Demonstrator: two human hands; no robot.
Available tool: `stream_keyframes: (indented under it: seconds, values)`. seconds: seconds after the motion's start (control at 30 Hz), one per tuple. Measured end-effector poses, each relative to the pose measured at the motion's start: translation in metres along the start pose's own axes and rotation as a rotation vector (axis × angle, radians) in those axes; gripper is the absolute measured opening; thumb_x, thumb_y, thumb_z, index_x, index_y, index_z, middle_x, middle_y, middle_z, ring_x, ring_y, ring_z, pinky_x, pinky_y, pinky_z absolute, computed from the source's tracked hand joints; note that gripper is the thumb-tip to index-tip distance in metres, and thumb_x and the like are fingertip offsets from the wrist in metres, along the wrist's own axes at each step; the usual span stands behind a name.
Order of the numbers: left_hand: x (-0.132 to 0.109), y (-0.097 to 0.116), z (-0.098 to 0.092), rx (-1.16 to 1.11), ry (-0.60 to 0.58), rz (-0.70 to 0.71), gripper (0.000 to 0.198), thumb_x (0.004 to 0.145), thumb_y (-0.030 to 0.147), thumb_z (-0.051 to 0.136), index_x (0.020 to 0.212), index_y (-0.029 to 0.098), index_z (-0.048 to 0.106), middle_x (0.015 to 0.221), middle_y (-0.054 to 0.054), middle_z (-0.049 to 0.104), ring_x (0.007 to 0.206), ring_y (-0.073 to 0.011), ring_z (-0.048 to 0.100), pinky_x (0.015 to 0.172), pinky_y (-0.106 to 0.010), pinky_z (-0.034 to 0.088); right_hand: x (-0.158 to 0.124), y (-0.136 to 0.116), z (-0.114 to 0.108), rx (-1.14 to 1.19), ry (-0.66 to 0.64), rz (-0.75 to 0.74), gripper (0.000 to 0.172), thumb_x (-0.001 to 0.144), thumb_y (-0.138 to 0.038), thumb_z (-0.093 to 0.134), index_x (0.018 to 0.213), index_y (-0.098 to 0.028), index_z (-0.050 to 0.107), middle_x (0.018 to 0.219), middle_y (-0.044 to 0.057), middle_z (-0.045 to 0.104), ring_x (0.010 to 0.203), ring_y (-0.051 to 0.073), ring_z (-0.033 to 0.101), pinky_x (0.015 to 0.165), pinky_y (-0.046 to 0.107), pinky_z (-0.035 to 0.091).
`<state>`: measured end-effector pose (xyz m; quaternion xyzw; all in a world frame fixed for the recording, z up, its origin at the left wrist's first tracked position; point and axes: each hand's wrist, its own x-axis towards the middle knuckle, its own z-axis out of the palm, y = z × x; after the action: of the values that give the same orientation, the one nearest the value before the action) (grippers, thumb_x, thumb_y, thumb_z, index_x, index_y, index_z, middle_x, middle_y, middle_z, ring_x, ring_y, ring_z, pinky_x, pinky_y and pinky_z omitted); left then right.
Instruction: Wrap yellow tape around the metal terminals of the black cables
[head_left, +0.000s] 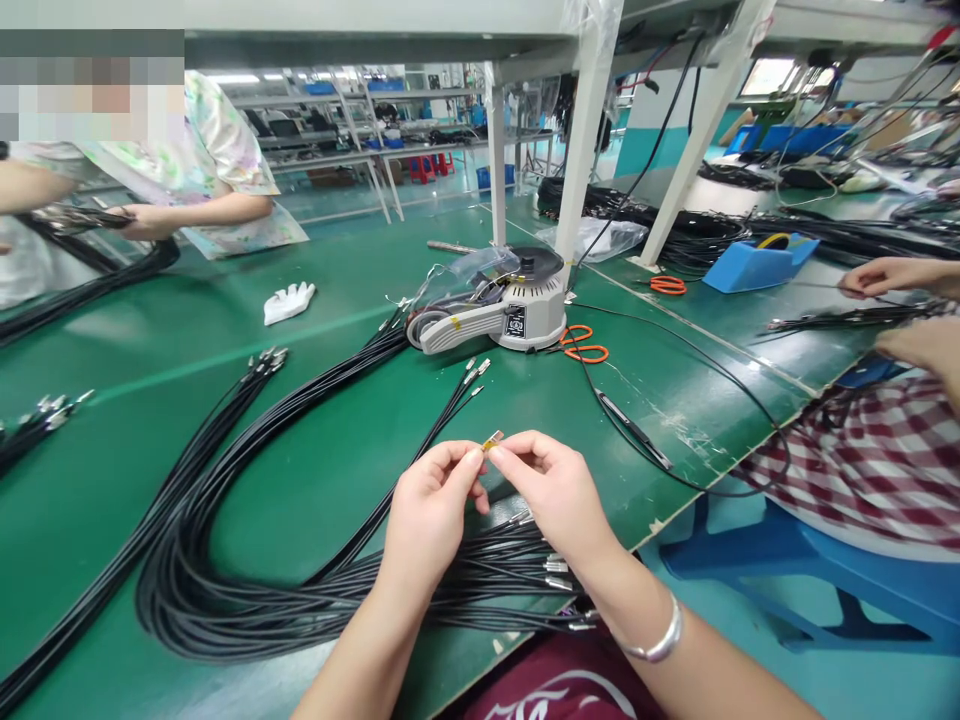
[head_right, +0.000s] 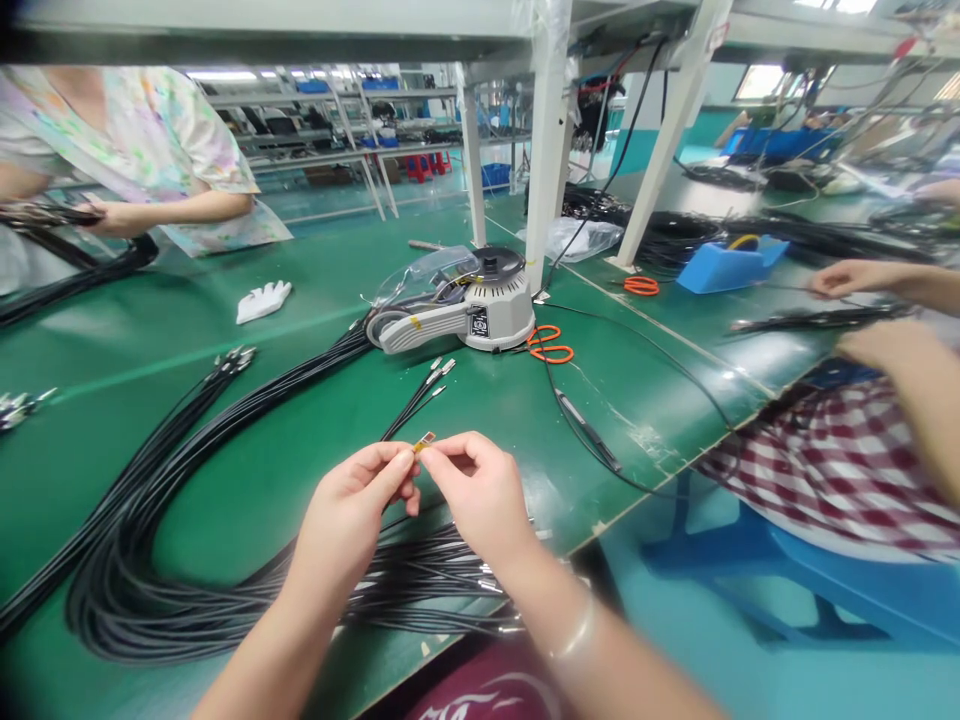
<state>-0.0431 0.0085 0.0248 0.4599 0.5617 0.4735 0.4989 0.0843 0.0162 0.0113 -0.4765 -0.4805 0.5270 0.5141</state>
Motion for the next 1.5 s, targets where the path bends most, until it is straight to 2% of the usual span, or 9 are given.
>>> stream_keyframes:
  seconds: [0.17, 0.47, 0.57, 0.67, 0.8, 0.9, 1.0, 1.23, 1.5]
  values:
    - [0.004, 0.005, -0.006, -0.035, -0.130, -0.037, 0.023, 0.077, 0.035, 0.061, 0.068, 0.014, 0.058, 0.060, 0.004, 0.054, 0.043, -0.0068, 0.050, 0.049, -0.021, 0.041, 0.004, 0.003, -0.006, -0.044, -0.054, -0.094, 0.011, 0.078, -0.027, 0.066, 0.073, -0.017, 0.066, 0.079, 0.004, 0.069, 0.076, 0.017, 0.064, 0.074, 0.029, 0.050]
    - [0.007, 0.008, -0.026, -0.246, -0.590, -0.250, 0.023, 0.069, 0.034, 0.069, 0.063, 0.013, 0.063, 0.055, 0.001, 0.050, 0.043, -0.0063, 0.039, 0.040, -0.021, 0.038, 0.016, -0.004, -0.029, -0.100, -0.366, -0.391, 0.011, 0.075, -0.025, 0.072, 0.084, -0.021, 0.067, 0.083, 0.001, 0.063, 0.080, 0.017, 0.061, 0.078, 0.032, 0.049]
    - [0.006, 0.006, -0.030, -0.259, -0.671, -0.329, 0.024, 0.066, 0.037, 0.070, 0.062, 0.014, 0.064, 0.049, 0.003, 0.042, 0.040, -0.0059, 0.032, 0.037, -0.022, 0.035, 0.017, -0.006, -0.029, -0.116, -0.499, -0.478, 0.006, 0.078, -0.029, 0.070, 0.081, -0.023, 0.069, 0.083, 0.002, 0.064, 0.080, 0.017, 0.061, 0.077, 0.033, 0.050]
    - [0.007, 0.006, -0.033, -0.255, -0.716, -0.378, 0.029, 0.062, 0.042, 0.072, 0.060, 0.015, 0.062, 0.047, 0.004, 0.040, 0.036, -0.0051, 0.027, 0.033, -0.022, 0.029, 0.018, -0.006, -0.026, -0.160, -0.513, -0.526, 0.008, 0.081, -0.031, 0.067, 0.079, -0.023, 0.069, 0.082, 0.004, 0.065, 0.077, 0.018, 0.061, 0.075, 0.034, 0.051]
    - [0.007, 0.007, -0.026, -0.141, -0.581, -0.269, 0.030, 0.066, 0.043, 0.069, 0.065, 0.015, 0.059, 0.055, 0.002, 0.049, 0.040, -0.0053, 0.032, 0.036, -0.020, 0.026, 0.021, -0.006, -0.038, -0.199, -0.483, -0.455, 0.011, 0.081, -0.031, 0.066, 0.084, -0.023, 0.071, 0.086, 0.004, 0.067, 0.083, 0.018, 0.062, 0.080, 0.034, 0.051]
    - [0.005, 0.010, -0.013, 0.142, -0.383, -0.058, 0.023, 0.075, 0.038, 0.062, 0.069, 0.016, 0.059, 0.061, 0.002, 0.053, 0.047, -0.0063, 0.038, 0.043, -0.020, 0.029, 0.024, -0.005, -0.054, -0.159, -0.469, -0.197, 0.023, 0.081, -0.033, 0.065, 0.099, -0.021, 0.069, 0.092, 0.005, 0.069, 0.085, 0.018, 0.064, 0.079, 0.034, 0.052]
    - [0.001, 0.011, -0.004, 0.385, -0.273, 0.093, 0.020, 0.079, 0.034, 0.057, 0.070, 0.017, 0.062, 0.063, 0.002, 0.056, 0.057, -0.0099, 0.046, 0.054, -0.022, 0.036, 0.022, -0.004, -0.064, -0.171, -0.396, -0.033, 0.024, 0.078, -0.035, 0.066, 0.094, -0.017, 0.070, 0.083, 0.004, 0.070, 0.076, 0.016, 0.064, 0.073, 0.031, 0.052]
    - [-0.001, 0.012, -0.013, 0.543, -0.297, 0.097, 0.028, 0.074, 0.036, 0.063, 0.097, 0.021, 0.066, 0.079, -0.001, 0.066, 0.071, -0.0164, 0.059, 0.066, -0.026, 0.045, 0.013, 0.002, -0.061, -0.300, -0.308, -0.046, 0.019, 0.078, -0.035, 0.065, 0.081, -0.017, 0.071, 0.075, 0.002, 0.071, 0.069, 0.015, 0.062, 0.066, 0.027, 0.049]
    - [-0.007, 0.005, -0.019, 0.723, -0.293, 0.182, 0.023, 0.083, 0.035, 0.052, 0.087, 0.024, 0.072, 0.090, -0.003, 0.070, 0.084, -0.0182, 0.062, 0.079, -0.027, 0.044, 0.015, 0.009, -0.063, -0.305, -0.281, -0.028, 0.021, 0.076, -0.038, 0.065, 0.080, -0.018, 0.071, 0.079, 0.004, 0.072, 0.073, 0.018, 0.065, 0.070, 0.030, 0.051]
